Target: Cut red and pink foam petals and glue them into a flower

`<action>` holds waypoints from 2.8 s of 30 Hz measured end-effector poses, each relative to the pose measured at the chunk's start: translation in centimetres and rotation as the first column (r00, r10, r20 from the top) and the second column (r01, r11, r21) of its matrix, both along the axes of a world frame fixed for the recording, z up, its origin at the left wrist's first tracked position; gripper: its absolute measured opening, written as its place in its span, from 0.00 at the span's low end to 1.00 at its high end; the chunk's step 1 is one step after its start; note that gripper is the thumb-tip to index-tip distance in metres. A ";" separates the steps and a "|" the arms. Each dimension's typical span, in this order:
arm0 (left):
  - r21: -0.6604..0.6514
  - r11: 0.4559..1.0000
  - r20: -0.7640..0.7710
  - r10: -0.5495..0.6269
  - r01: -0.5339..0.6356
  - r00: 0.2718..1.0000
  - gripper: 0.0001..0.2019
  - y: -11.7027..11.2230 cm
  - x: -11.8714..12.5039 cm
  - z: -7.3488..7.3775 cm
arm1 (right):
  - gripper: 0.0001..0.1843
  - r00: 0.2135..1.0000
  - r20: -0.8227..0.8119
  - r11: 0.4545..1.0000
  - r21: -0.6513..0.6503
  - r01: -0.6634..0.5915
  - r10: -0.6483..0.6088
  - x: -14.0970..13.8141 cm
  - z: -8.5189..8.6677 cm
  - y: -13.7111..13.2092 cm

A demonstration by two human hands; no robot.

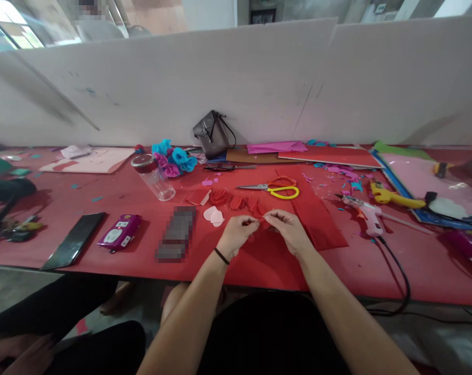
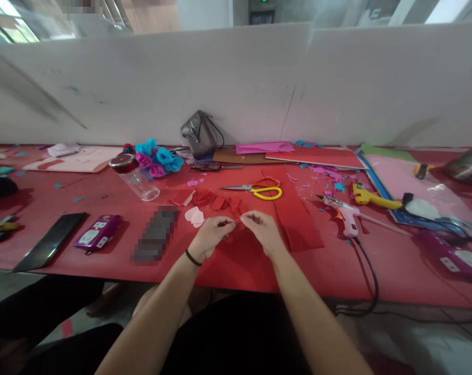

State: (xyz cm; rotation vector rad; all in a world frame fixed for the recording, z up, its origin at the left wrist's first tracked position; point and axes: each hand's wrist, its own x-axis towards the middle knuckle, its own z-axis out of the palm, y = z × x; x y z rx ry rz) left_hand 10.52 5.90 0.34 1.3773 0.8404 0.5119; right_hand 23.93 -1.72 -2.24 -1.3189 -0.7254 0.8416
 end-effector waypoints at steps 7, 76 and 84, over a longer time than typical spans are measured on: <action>0.023 1.000 -0.030 -0.007 0.008 1.000 0.07 0.0 -0.2 0.2 | 0.09 0.996 0.090 0.999 0.039 0.011 -0.014 0.1 -0.6 0.1; -0.144 0.986 -0.073 0.077 -0.087 0.994 0.05 0.3 -0.9 0.8 | 0.22 0.996 -0.091 0.998 0.068 -0.010 0.016 -0.4 0.6 -0.2; -0.182 0.981 -0.066 0.062 -0.073 0.996 0.06 0.3 -0.8 0.3 | 0.23 0.994 -0.101 0.996 0.082 -0.041 0.049 -0.4 0.6 -0.1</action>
